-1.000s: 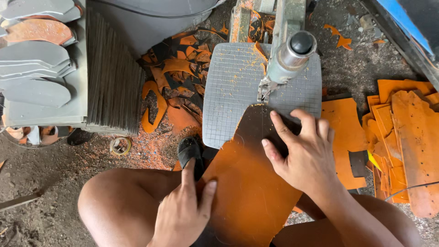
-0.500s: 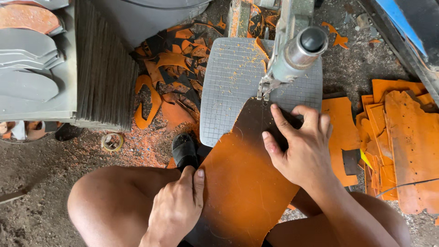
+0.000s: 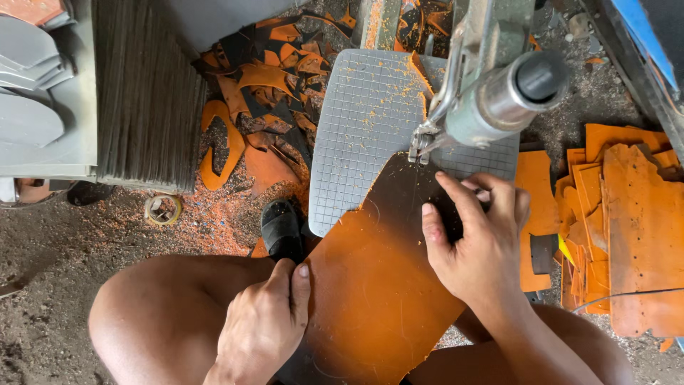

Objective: The person uses a band saw to cut orange rubber sheets into shoe sole shapes. They guide the material through the blade, rotate it to follow the pattern, and remove the finished pieces.

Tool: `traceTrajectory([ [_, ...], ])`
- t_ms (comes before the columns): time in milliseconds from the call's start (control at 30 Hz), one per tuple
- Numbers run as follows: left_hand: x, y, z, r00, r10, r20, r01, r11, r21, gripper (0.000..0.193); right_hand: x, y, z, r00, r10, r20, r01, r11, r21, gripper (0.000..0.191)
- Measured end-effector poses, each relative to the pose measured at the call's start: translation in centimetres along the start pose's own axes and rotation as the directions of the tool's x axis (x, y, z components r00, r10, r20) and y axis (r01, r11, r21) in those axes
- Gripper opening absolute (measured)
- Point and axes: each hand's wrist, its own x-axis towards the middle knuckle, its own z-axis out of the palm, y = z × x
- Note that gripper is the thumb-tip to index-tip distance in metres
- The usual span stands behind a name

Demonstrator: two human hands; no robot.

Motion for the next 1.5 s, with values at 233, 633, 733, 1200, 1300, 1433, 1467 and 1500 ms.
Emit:
traceTrajectory([
  [233,1.0,-0.1,0.1,1.0,0.01,0.017,-0.009,0.999,-0.036,0.029,0.3,0.5,0.6,0.999,0.007,-0.04,-0.006,1.0,0.025,0.035],
  [633,2.1,-0.4,-0.7,0.999,0.054,0.005,-0.054,0.999,0.007,0.034,1.1,0.0,0.6,0.999,0.035,-0.027,-0.035,0.999,0.002,0.025],
  [733,2.3,-0.3,-0.9,0.999,0.053,0.005,-0.053,0.999,0.007,0.036,1.3,-0.1,0.5,0.998,0.046,-0.031,-0.046,0.999,0.001,0.025],
  [1200,3.4,0.4,-1.3,0.993,0.107,-0.039,-0.107,0.994,0.017,0.039,2.3,0.4,1.0,0.997,0.026,-0.066,-0.028,0.999,-0.025,0.017],
  [1300,3.5,0.7,-1.5,0.987,0.139,-0.087,-0.138,0.99,0.012,0.039,2.5,0.5,1.0,0.998,0.039,-0.048,-0.04,0.999,-0.036,0.017],
  [1433,3.9,0.9,-1.9,0.994,0.092,-0.054,-0.091,0.996,0.005,0.039,2.9,0.6,1.2,0.998,0.059,-0.036,-0.061,0.997,-0.052,0.016],
  [1467,4.0,1.0,-1.9,0.994,0.09,-0.058,-0.09,0.996,0.003,0.039,3.0,0.6,1.3,0.998,0.056,-0.04,-0.058,0.997,-0.053,0.016],
  [1500,4.1,1.0,-2.0,0.994,0.087,-0.059,-0.087,0.996,0.0,0.039,3.1,0.5,1.3,0.998,0.053,-0.045,-0.056,0.997,-0.054,0.016],
])
